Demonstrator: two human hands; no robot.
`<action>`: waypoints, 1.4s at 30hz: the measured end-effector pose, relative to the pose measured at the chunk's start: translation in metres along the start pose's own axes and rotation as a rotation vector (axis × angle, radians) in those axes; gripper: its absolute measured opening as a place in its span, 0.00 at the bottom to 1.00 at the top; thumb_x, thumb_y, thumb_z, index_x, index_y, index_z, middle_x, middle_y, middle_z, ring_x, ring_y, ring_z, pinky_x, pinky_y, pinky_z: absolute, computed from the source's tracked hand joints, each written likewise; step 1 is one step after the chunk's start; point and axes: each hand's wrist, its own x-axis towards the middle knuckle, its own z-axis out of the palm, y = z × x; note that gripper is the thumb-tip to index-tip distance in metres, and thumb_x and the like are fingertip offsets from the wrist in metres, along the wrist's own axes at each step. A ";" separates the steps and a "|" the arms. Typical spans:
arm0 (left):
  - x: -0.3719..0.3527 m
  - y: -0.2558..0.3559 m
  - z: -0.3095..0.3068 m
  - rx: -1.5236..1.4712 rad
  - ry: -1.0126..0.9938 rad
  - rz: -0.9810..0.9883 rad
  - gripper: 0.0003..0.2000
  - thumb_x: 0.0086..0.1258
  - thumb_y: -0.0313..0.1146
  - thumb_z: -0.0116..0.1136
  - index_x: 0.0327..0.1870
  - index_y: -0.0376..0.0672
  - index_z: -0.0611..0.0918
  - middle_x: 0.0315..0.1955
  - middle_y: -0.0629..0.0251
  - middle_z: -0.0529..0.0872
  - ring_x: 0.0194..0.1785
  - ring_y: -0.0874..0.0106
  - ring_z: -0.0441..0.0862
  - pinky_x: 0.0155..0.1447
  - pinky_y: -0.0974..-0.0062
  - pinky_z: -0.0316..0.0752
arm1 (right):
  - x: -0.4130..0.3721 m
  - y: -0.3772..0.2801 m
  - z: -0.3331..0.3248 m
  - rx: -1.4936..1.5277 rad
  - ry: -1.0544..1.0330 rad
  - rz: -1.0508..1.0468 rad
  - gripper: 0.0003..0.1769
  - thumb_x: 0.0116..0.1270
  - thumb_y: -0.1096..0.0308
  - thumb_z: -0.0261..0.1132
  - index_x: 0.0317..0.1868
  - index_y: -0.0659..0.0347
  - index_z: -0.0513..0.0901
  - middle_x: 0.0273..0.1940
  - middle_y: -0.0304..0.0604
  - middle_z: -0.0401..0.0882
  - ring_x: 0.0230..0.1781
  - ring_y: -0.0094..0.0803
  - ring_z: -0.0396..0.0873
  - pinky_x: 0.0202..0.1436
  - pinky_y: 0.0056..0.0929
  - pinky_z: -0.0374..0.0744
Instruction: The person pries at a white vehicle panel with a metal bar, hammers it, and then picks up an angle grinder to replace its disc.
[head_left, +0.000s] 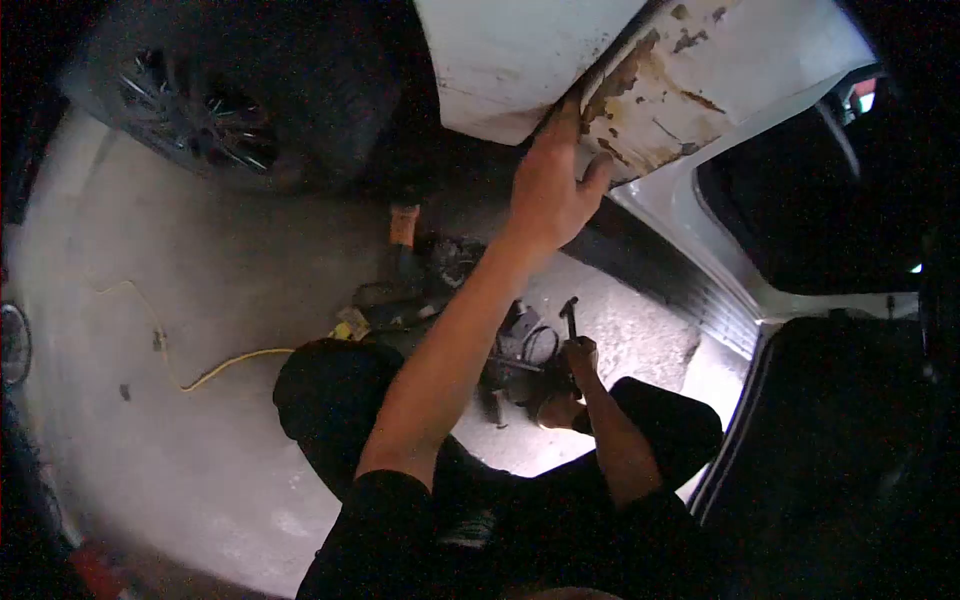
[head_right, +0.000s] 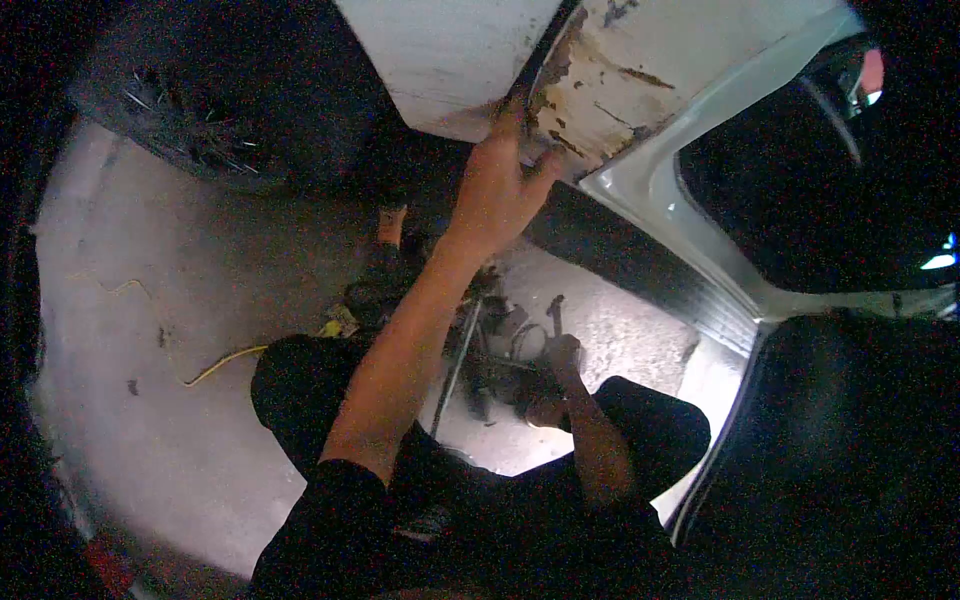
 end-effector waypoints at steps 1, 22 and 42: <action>-0.001 -0.003 0.001 -0.029 0.022 0.006 0.35 0.63 0.33 0.61 0.69 0.25 0.62 0.61 0.34 0.72 0.65 0.43 0.71 0.69 0.58 0.68 | -0.009 -0.007 -0.018 -0.044 -0.011 -0.174 0.14 0.65 0.61 0.65 0.41 0.64 0.83 0.21 0.38 0.77 0.16 0.25 0.72 0.20 0.31 0.71; -0.040 0.062 0.039 0.084 -0.066 0.075 0.42 0.58 0.37 0.64 0.74 0.32 0.59 0.74 0.28 0.38 0.77 0.31 0.40 0.79 0.49 0.47 | -0.240 -0.592 -0.284 -1.717 0.383 -1.355 0.29 0.62 0.74 0.61 0.65 0.44 0.77 0.36 0.49 0.82 0.37 0.48 0.82 0.40 0.44 0.80; -0.039 0.057 0.035 -0.044 -0.140 0.096 0.47 0.54 0.36 0.65 0.77 0.38 0.55 0.75 0.30 0.35 0.77 0.31 0.35 0.74 0.45 0.58 | -0.200 -0.602 -0.285 -1.843 0.320 -1.421 0.29 0.61 0.73 0.61 0.64 0.44 0.78 0.34 0.49 0.82 0.35 0.47 0.82 0.40 0.46 0.80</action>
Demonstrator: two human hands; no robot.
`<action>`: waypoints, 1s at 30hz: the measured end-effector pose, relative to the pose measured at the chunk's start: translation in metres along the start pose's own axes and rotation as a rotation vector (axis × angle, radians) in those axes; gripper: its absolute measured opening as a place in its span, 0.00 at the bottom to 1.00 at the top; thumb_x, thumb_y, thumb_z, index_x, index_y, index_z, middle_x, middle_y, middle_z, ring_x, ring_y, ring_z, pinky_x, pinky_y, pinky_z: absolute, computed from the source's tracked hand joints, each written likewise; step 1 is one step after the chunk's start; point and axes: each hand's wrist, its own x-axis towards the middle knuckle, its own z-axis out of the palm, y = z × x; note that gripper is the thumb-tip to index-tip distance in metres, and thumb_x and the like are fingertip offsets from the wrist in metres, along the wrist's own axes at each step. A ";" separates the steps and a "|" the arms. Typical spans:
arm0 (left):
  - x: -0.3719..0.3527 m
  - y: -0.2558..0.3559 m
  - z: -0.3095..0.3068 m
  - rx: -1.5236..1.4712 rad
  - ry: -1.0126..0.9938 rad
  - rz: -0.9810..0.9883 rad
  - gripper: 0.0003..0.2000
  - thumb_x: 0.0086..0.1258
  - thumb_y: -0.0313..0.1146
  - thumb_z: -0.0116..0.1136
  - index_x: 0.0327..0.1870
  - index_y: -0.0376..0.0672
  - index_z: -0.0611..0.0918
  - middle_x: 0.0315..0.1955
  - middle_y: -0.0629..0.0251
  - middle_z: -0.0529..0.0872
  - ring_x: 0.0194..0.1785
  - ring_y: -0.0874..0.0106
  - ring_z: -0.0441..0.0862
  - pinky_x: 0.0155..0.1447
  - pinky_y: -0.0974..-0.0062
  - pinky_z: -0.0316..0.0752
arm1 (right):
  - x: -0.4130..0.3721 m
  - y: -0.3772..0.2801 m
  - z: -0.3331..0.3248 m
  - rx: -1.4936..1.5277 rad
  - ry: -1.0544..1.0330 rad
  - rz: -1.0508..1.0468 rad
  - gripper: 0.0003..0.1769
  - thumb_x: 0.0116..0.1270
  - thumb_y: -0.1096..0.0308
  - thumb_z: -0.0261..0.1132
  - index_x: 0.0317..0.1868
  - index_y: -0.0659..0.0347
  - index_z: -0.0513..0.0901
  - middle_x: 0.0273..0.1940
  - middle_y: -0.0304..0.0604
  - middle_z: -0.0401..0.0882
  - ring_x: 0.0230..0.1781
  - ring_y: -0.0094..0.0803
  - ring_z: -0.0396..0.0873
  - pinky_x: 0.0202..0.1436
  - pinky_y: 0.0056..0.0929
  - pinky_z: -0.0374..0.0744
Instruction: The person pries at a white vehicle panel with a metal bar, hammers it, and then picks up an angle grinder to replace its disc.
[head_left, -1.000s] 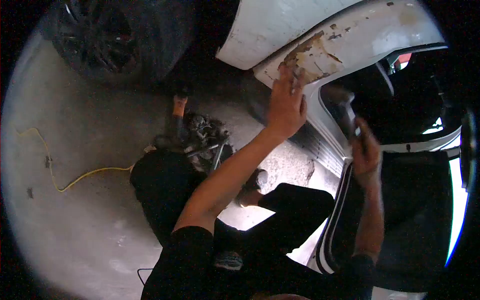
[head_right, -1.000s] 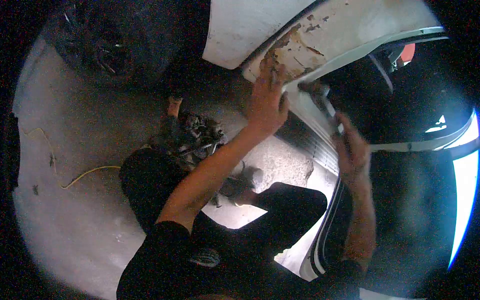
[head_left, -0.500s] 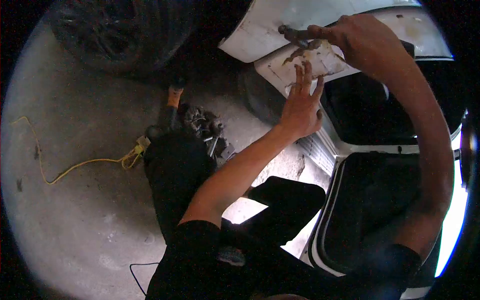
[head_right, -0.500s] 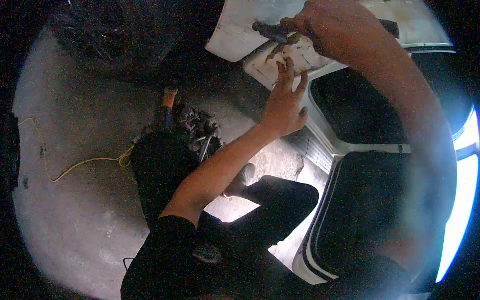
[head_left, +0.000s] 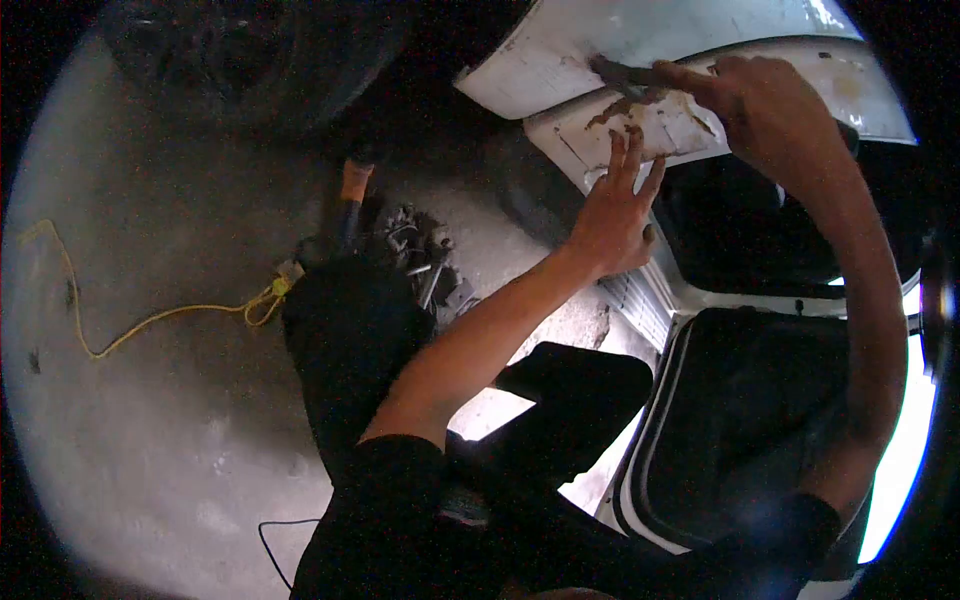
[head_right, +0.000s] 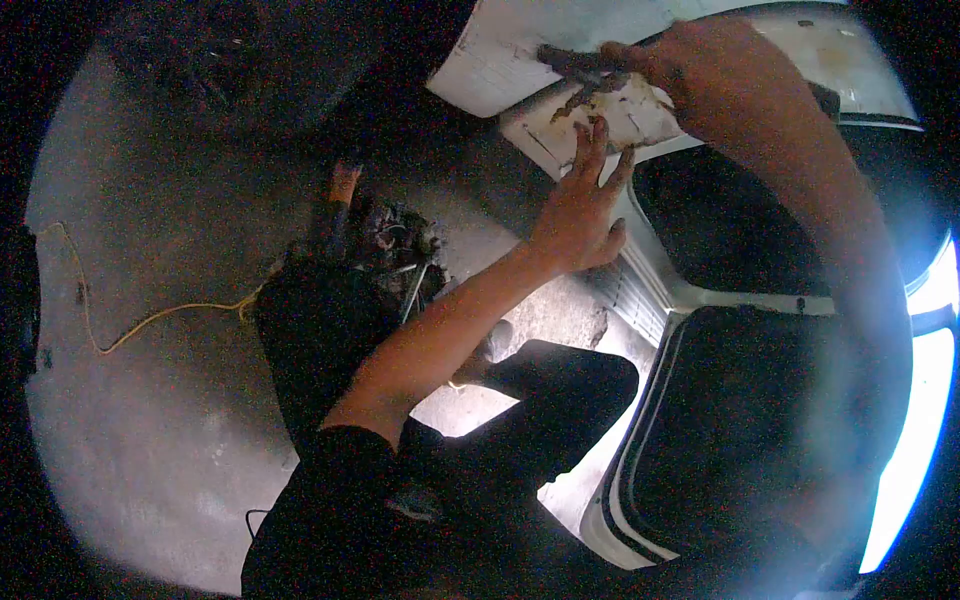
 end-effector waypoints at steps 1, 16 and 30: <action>0.001 -0.002 0.002 0.003 -0.006 0.000 0.47 0.54 0.36 0.65 0.77 0.38 0.55 0.75 0.30 0.35 0.77 0.31 0.35 0.74 0.45 0.58 | 0.000 0.000 0.008 0.005 0.001 0.004 0.29 0.61 0.73 0.61 0.64 0.44 0.78 0.34 0.49 0.82 0.35 0.47 0.82 0.40 0.46 0.80; 0.040 -0.012 -0.039 0.215 0.248 -0.075 0.16 0.64 0.37 0.66 0.49 0.38 0.82 0.43 0.47 0.86 0.45 0.51 0.84 0.49 0.57 0.77 | -0.231 -0.198 0.138 1.167 0.320 0.920 0.21 0.69 0.68 0.62 0.62 0.62 0.78 0.31 0.47 0.80 0.30 0.32 0.78 0.36 0.35 0.77; 0.072 -0.005 -0.035 0.470 0.084 -0.037 0.21 0.58 0.45 0.73 0.25 0.33 0.80 0.21 0.48 0.82 0.27 0.47 0.78 0.33 0.58 0.71 | -0.190 -0.385 0.261 2.112 0.162 0.947 0.19 0.70 0.65 0.63 0.58 0.64 0.80 0.36 0.48 0.86 0.33 0.27 0.81 0.41 0.28 0.79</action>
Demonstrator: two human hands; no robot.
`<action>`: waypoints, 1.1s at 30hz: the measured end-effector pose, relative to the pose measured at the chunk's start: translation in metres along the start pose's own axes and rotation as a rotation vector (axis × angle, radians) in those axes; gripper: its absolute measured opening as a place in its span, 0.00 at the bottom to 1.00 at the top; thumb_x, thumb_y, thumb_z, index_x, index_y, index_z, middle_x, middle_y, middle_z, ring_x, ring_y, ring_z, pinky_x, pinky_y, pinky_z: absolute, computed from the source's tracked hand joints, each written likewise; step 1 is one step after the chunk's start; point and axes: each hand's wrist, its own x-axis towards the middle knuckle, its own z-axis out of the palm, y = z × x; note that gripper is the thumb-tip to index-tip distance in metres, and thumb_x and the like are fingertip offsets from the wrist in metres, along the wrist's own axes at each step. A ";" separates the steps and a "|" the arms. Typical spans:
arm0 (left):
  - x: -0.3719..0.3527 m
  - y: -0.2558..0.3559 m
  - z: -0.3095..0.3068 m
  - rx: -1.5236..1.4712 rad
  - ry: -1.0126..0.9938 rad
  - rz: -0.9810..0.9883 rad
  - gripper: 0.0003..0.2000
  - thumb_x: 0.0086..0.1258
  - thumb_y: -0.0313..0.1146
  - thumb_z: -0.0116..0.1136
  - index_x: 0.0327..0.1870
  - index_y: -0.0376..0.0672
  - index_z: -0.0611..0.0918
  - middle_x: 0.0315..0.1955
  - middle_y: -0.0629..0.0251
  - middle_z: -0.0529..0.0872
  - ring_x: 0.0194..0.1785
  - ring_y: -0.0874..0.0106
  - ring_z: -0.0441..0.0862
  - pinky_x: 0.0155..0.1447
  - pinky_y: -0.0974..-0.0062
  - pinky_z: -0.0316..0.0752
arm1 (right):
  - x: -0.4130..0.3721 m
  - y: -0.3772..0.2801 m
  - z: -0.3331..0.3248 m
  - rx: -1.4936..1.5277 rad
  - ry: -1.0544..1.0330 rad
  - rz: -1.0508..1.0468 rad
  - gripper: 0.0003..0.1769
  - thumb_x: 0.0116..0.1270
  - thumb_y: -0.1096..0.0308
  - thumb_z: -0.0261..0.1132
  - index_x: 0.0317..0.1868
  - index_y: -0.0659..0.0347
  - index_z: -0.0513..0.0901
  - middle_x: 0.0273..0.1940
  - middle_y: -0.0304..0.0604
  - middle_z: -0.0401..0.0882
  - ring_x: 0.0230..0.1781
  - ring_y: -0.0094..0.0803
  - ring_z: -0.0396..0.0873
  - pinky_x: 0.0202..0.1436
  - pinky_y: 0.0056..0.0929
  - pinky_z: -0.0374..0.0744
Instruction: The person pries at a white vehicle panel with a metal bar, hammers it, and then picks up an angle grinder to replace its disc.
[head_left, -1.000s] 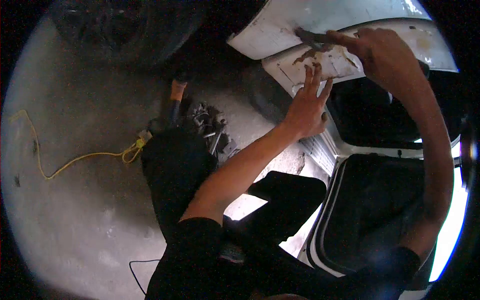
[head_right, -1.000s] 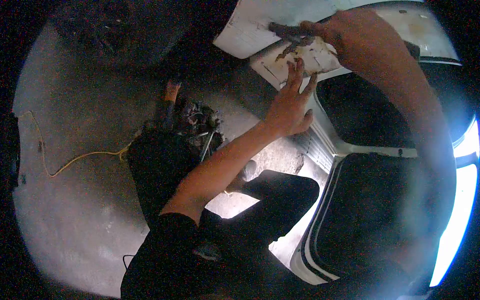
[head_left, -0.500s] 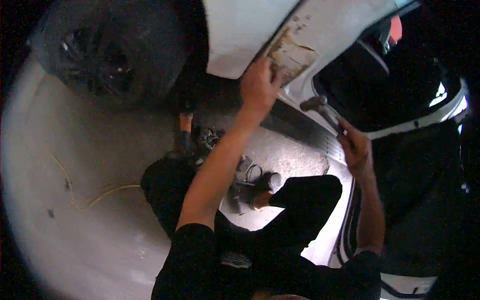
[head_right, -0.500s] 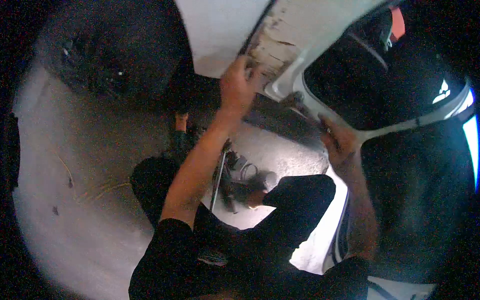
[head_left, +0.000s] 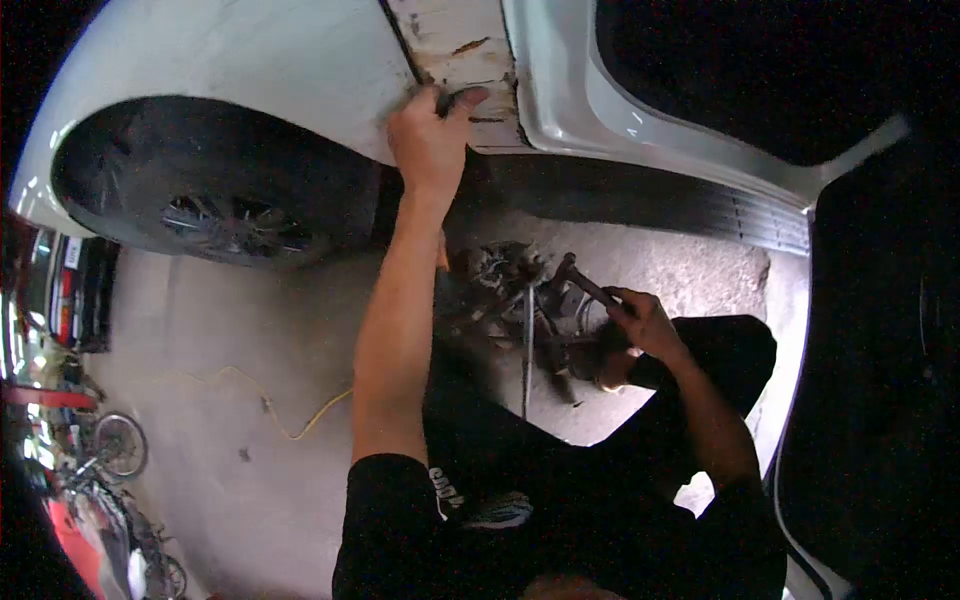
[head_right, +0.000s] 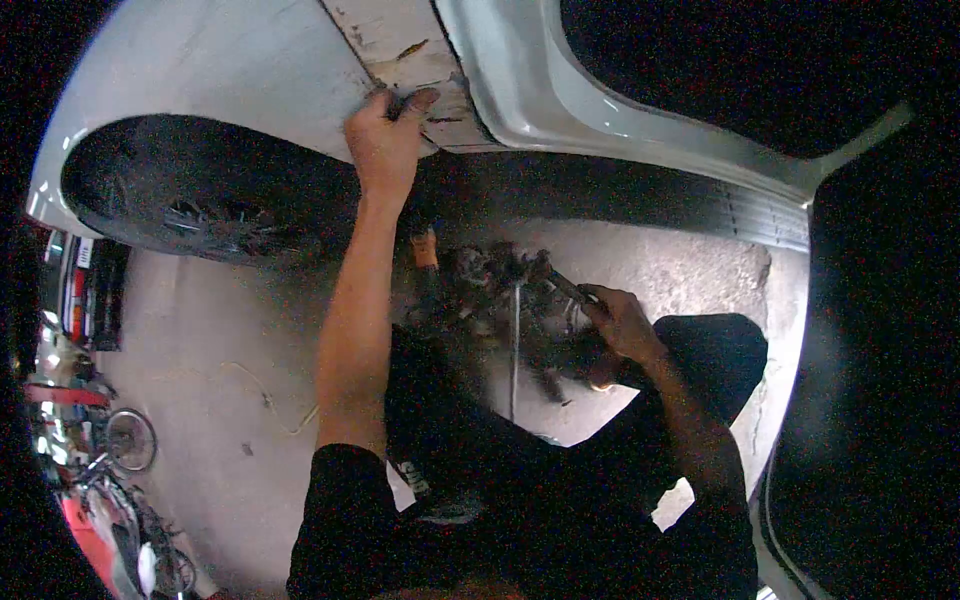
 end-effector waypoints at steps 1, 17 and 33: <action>0.002 0.001 -0.002 0.027 -0.015 -0.012 0.20 0.58 0.45 0.73 0.27 0.32 0.81 0.21 0.48 0.82 0.27 0.48 0.78 0.34 0.59 0.71 | 0.000 -0.011 0.001 -0.081 0.018 -0.055 0.19 0.71 0.65 0.63 0.58 0.65 0.80 0.38 0.51 0.86 0.35 0.30 0.83 0.43 0.30 0.79; 0.010 0.030 -0.016 0.126 -0.188 0.026 0.20 0.65 0.44 0.69 0.27 0.30 0.86 0.17 0.60 0.84 0.22 0.74 0.76 0.33 0.69 0.72 | -0.017 -0.032 -0.002 0.251 0.043 -0.001 0.24 0.67 0.63 0.64 0.58 0.71 0.78 0.42 0.56 0.85 0.42 0.39 0.84 0.49 0.35 0.79; 0.013 0.059 -0.041 0.238 -0.023 0.102 0.20 0.62 0.43 0.68 0.50 0.40 0.83 0.42 0.46 0.85 0.45 0.47 0.82 0.46 0.57 0.76 | -0.023 0.013 0.018 0.235 0.154 -0.091 0.26 0.66 0.60 0.66 0.58 0.70 0.79 0.31 0.45 0.83 0.29 0.27 0.78 0.32 0.29 0.75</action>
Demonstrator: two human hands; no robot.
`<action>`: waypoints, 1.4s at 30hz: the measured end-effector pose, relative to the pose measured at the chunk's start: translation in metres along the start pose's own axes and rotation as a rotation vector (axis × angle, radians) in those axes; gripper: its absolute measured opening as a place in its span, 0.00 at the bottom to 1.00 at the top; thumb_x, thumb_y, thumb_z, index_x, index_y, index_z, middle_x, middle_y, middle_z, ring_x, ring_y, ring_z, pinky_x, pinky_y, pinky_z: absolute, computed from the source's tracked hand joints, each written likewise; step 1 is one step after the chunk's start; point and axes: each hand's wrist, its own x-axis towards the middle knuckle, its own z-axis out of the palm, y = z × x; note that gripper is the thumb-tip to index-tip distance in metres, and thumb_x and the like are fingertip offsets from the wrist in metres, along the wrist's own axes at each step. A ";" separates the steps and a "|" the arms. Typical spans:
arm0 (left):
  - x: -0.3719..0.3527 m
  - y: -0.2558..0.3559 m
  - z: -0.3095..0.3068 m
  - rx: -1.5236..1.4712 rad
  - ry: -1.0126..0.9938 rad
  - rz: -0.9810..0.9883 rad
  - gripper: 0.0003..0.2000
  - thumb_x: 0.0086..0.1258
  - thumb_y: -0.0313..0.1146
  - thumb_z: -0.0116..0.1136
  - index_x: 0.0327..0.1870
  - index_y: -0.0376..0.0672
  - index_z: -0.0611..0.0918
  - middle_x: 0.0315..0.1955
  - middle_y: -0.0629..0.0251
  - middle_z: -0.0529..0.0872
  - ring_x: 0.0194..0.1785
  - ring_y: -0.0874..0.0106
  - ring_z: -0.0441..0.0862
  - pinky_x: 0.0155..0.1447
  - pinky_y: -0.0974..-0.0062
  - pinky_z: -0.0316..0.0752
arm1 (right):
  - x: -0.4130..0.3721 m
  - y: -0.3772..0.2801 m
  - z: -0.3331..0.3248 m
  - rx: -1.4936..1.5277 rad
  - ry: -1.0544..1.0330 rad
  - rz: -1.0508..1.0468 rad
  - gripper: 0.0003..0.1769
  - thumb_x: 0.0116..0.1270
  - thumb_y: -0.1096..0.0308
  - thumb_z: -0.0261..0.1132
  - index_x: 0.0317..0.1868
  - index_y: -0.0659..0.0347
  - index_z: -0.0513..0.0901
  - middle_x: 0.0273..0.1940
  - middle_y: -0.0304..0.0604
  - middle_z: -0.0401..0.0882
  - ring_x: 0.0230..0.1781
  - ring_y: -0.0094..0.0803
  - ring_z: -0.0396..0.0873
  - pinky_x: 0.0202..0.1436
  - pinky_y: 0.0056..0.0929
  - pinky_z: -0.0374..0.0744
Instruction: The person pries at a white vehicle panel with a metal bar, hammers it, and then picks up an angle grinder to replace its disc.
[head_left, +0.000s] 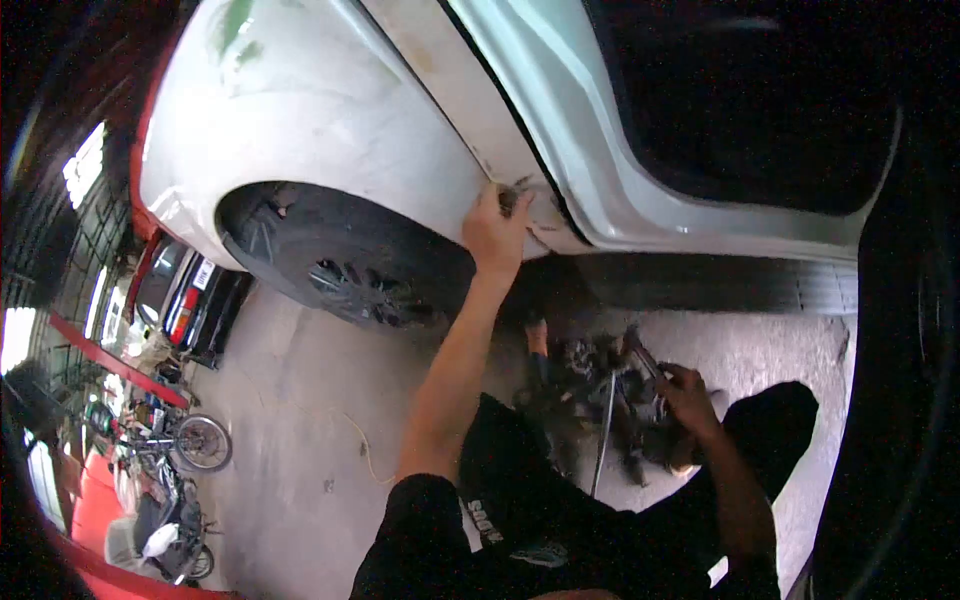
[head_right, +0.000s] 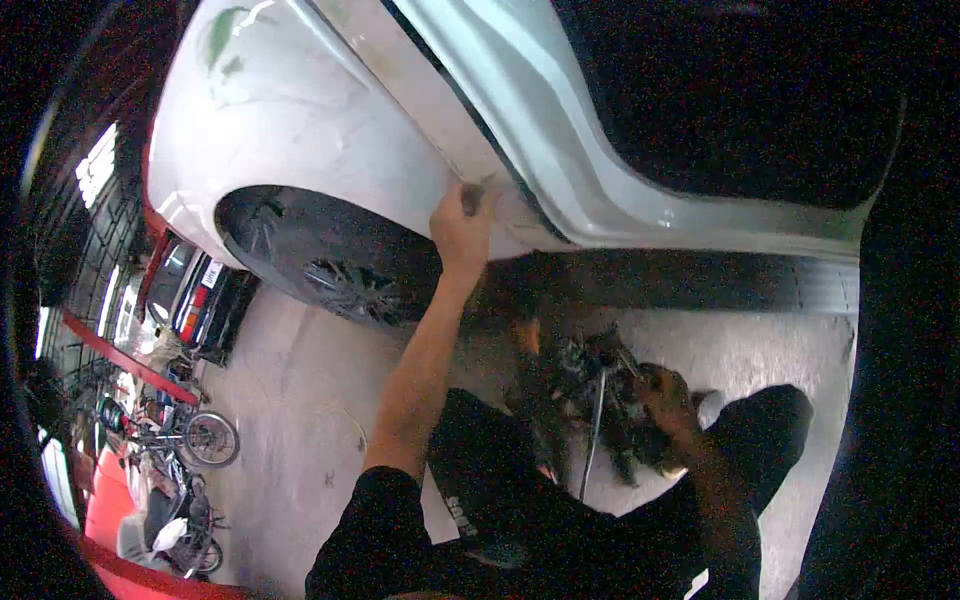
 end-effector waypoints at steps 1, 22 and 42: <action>0.013 0.008 -0.004 0.002 0.022 0.017 0.20 0.62 0.43 0.68 0.50 0.40 0.83 0.42 0.46 0.85 0.45 0.47 0.82 0.46 0.57 0.76 | 0.004 0.001 -0.003 -0.021 0.010 -0.015 0.26 0.65 0.60 0.66 0.58 0.70 0.79 0.30 0.45 0.83 0.28 0.27 0.77 0.31 0.29 0.75; 0.123 0.075 -0.075 0.411 0.224 0.696 0.27 0.73 0.33 0.48 0.71 0.30 0.65 0.75 0.42 0.54 0.77 0.46 0.53 0.72 0.41 0.55 | -0.005 0.013 -0.021 0.216 -0.016 0.190 0.24 0.64 0.62 0.70 0.56 0.70 0.81 0.32 0.47 0.85 0.32 0.30 0.82 0.36 0.29 0.78; 0.136 0.079 -0.098 0.463 0.204 0.653 0.32 0.70 0.34 0.52 0.74 0.34 0.60 0.77 0.49 0.52 0.78 0.47 0.51 0.71 0.42 0.60 | -0.008 0.024 -0.013 0.261 -0.027 0.127 0.21 0.65 0.63 0.68 0.56 0.64 0.82 0.29 0.39 0.83 0.26 0.21 0.77 0.30 0.23 0.74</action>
